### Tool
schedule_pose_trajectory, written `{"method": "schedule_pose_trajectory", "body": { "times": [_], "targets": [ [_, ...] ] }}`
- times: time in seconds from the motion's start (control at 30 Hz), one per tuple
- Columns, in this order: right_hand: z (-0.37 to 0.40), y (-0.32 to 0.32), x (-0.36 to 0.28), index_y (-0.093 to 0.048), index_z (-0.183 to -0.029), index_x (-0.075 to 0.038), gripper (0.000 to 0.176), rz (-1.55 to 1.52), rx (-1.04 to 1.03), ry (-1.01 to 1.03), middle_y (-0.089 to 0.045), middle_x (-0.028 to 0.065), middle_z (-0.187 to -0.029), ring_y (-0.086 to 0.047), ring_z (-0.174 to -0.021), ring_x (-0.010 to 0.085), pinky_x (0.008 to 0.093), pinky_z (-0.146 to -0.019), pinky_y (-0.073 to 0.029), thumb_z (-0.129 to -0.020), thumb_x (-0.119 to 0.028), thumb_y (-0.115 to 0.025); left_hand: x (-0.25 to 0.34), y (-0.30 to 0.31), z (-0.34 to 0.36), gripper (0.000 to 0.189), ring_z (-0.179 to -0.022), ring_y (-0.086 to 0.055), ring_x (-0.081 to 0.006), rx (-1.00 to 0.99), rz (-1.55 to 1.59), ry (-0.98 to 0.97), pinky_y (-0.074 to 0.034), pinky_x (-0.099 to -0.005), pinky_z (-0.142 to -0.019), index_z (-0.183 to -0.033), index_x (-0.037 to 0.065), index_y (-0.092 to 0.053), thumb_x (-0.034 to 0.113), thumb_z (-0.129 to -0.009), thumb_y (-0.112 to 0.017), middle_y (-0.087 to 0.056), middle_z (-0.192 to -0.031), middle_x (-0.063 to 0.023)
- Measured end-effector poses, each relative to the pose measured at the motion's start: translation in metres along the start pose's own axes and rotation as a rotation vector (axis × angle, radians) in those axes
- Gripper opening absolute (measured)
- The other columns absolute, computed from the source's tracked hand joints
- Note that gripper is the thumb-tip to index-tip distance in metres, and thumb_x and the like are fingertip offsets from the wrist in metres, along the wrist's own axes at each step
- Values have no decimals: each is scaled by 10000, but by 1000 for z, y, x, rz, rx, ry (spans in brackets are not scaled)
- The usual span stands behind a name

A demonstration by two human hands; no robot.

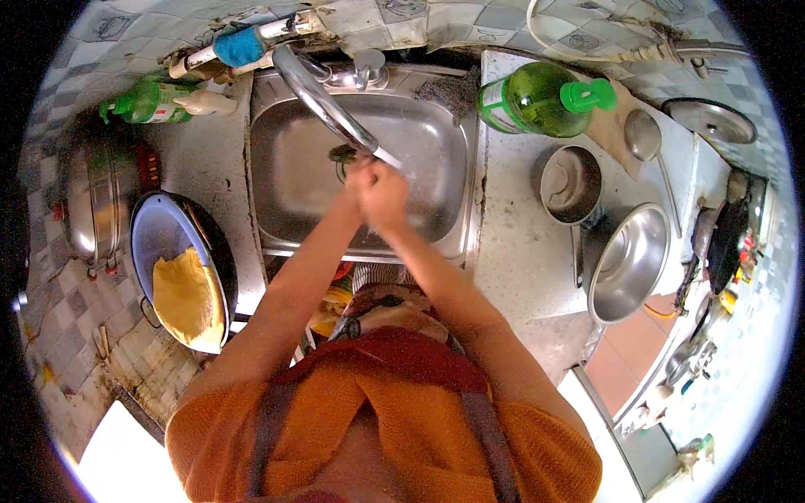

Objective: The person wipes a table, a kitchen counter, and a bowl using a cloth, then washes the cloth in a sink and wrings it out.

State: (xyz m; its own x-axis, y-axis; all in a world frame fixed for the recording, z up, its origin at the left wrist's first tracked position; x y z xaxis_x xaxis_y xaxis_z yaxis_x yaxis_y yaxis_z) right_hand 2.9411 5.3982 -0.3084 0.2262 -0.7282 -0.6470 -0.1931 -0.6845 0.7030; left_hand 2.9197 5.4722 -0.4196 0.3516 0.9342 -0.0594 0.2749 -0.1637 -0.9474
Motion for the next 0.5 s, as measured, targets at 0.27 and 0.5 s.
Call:
{"method": "schedule_pose_trajectory", "body": {
  "times": [0.27, 0.5],
  "targets": [
    [31, -51, 132, -598, -1073, -12, 350, -931, -378, -973, -649, 149, -954, -635, -796, 250, 358, -739, -503, -804, -210, -703, 19, -16, 31, 584, -1263, -393, -255, 1394, -474, -24, -347, -565, -1003, -1259, 95, -501, 540, -883, -546, -513, -1271, -79],
    [50, -9, -37, -517, -1068, -73, 378, -270, -469, 54, -604, 216, -906, -604, -878, 398, 438, -765, -489, -710, -21, -626, 17, 43, 60, 592, -934, -585, -230, 1138, -361, -183, -493, -386, -774, -1212, 78, -512, 559, -870, -555, -597, -1061, -99]
  ]
}}
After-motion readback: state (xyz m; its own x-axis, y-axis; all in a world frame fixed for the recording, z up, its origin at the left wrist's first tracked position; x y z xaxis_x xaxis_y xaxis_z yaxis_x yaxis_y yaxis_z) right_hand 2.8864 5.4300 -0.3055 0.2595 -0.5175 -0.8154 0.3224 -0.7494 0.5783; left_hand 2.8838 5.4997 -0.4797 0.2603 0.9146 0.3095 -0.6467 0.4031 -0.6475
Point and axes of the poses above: each hand's wrist, its own z-axis away from the middle knuckle, its own y-axis out of the back of the hand, x = y × z, the point moved 4 cm from there along -z, towards the middle knuckle
